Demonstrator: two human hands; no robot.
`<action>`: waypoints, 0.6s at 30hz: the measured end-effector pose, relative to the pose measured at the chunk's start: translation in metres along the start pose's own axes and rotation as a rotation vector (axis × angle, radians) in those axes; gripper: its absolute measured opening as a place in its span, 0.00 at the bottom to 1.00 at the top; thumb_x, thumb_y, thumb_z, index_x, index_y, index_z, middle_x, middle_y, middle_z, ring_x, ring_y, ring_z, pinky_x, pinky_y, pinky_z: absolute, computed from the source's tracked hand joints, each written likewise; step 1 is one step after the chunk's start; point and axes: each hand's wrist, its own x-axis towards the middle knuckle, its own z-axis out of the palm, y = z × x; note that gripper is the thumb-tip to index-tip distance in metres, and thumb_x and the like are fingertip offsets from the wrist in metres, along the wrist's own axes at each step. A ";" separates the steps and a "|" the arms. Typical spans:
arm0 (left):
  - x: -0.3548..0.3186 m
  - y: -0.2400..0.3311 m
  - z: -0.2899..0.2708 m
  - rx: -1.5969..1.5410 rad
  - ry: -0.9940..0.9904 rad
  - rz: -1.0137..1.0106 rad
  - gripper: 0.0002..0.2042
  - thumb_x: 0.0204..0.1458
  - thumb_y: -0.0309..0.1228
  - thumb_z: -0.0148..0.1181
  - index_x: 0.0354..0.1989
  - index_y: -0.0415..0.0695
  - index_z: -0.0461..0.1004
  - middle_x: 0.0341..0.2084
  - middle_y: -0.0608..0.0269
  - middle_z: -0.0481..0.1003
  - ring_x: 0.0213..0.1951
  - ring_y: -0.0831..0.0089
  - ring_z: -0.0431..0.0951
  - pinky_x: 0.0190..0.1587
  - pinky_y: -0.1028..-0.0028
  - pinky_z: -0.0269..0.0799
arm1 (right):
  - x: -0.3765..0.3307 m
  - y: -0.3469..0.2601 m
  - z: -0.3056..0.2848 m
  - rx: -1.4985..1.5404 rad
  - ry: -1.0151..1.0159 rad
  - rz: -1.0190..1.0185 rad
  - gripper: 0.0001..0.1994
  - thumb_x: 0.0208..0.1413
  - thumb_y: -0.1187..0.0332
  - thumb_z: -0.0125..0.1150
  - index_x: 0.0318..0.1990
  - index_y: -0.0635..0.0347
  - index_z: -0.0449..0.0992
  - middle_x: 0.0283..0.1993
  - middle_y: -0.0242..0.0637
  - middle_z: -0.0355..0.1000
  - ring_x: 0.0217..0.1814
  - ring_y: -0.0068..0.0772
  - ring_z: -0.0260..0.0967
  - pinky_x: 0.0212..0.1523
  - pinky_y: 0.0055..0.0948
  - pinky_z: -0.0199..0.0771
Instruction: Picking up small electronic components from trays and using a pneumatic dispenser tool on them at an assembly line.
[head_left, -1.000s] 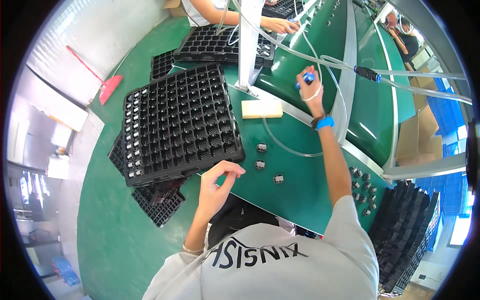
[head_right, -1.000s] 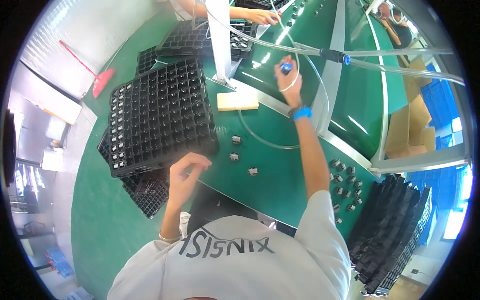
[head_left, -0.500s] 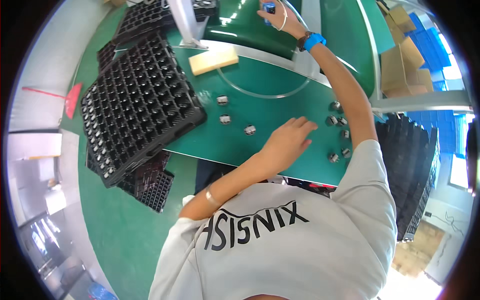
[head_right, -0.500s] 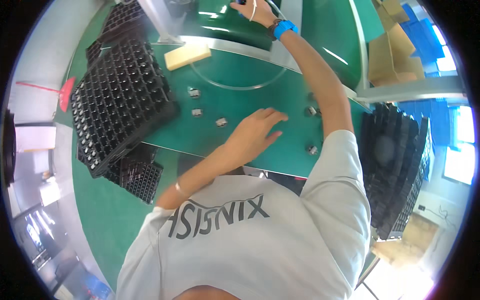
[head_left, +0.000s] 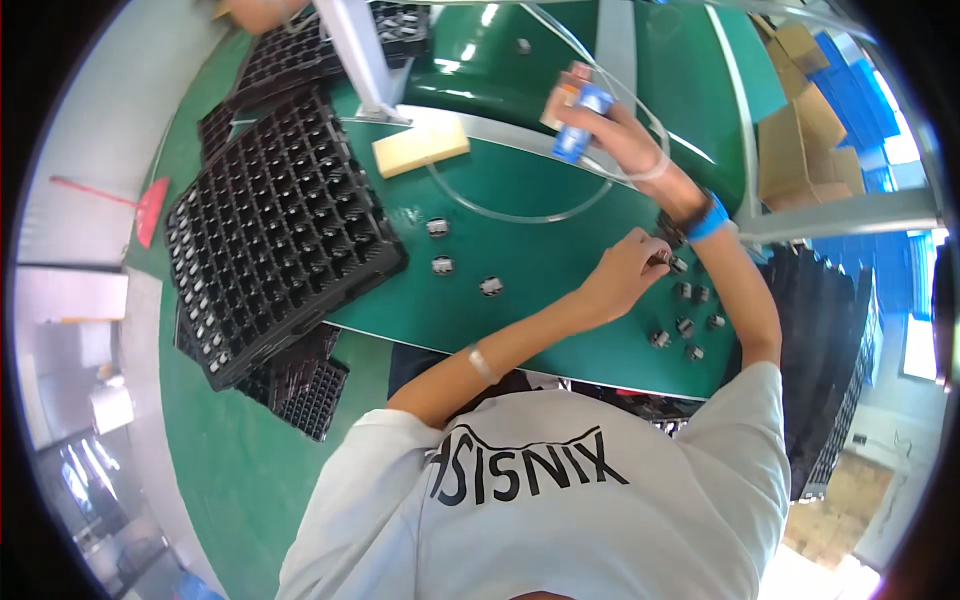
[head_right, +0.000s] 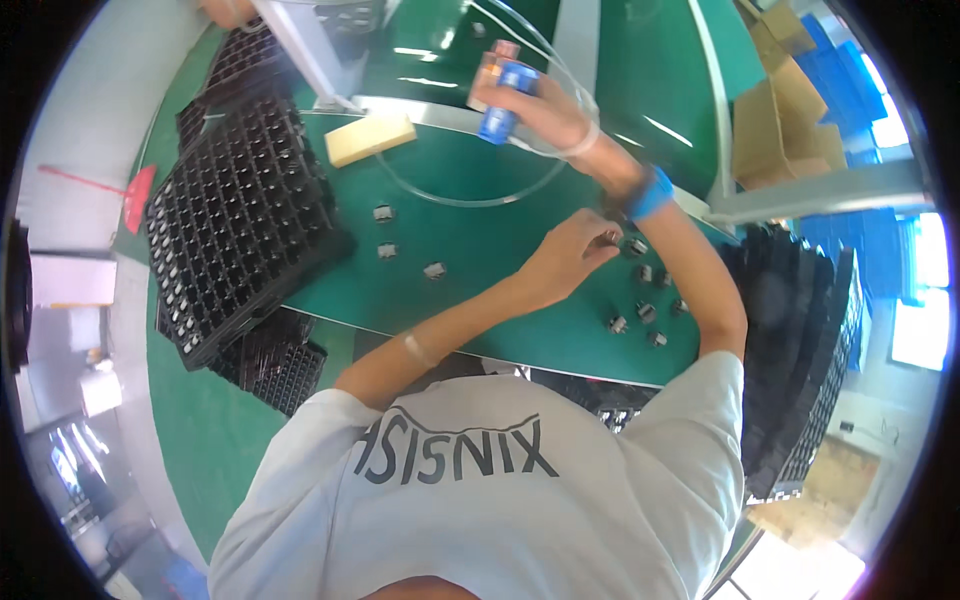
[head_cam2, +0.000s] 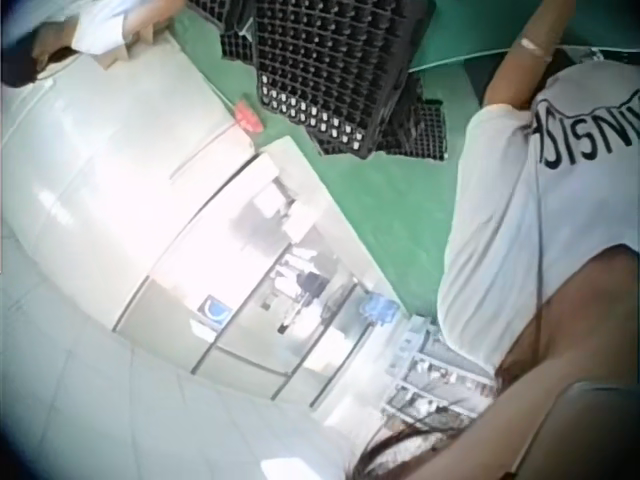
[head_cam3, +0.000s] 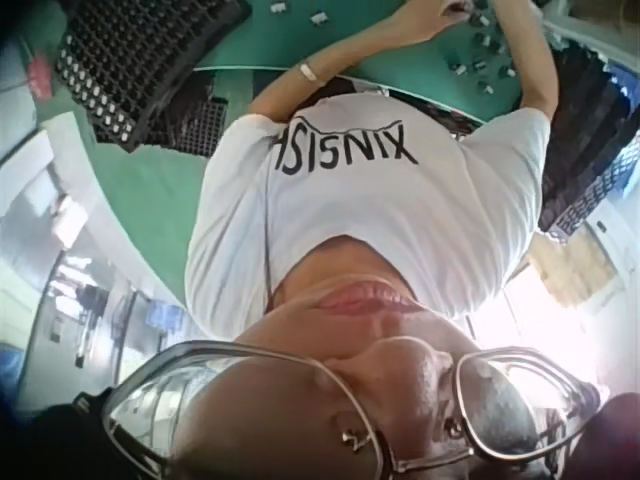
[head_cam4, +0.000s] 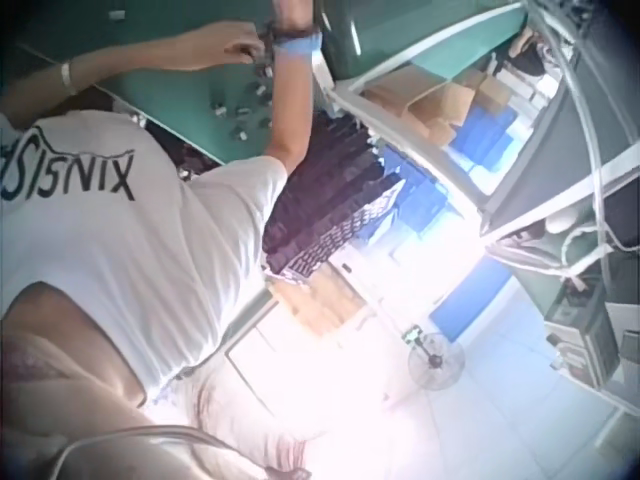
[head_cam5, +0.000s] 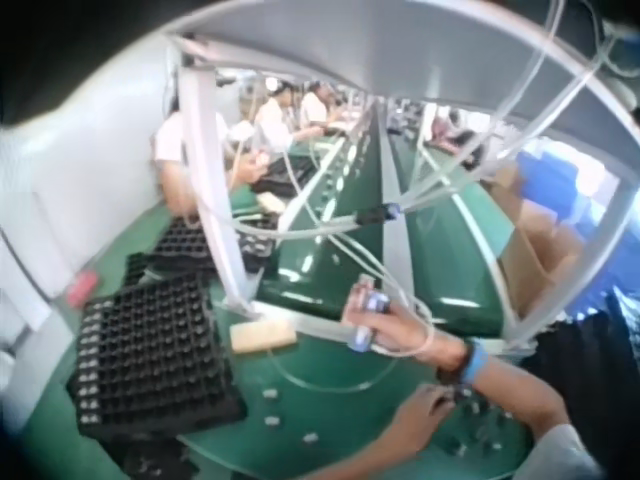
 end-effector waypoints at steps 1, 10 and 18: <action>-0.008 0.010 -0.015 -0.156 0.016 -0.061 0.09 0.49 0.25 0.54 0.39 0.40 0.69 0.31 0.59 0.67 0.34 0.66 0.69 0.38 0.72 0.66 | -0.002 0.009 -0.004 0.007 -0.022 -0.013 0.20 0.50 0.56 0.56 0.46 0.58 0.67 0.38 0.26 0.65 0.41 0.18 0.63 0.43 0.21 0.63; -0.100 0.070 -0.160 -0.595 0.612 -0.125 0.17 0.43 0.18 0.61 0.43 0.36 0.67 0.32 0.60 0.72 0.31 0.78 0.74 0.34 0.82 0.70 | -0.029 0.001 0.045 0.602 -0.191 0.088 0.22 0.50 0.54 0.53 0.48 0.58 0.65 0.42 0.32 0.67 0.39 0.20 0.66 0.34 0.16 0.65; -0.117 0.067 -0.179 -0.223 0.612 0.045 0.15 0.31 0.19 0.70 0.28 0.33 0.70 0.25 0.59 0.74 0.26 0.77 0.76 0.30 0.81 0.72 | -0.042 -0.016 0.115 0.664 -0.438 0.115 0.26 0.49 0.54 0.53 0.52 0.61 0.59 0.45 0.38 0.65 0.46 0.29 0.64 0.48 0.27 0.64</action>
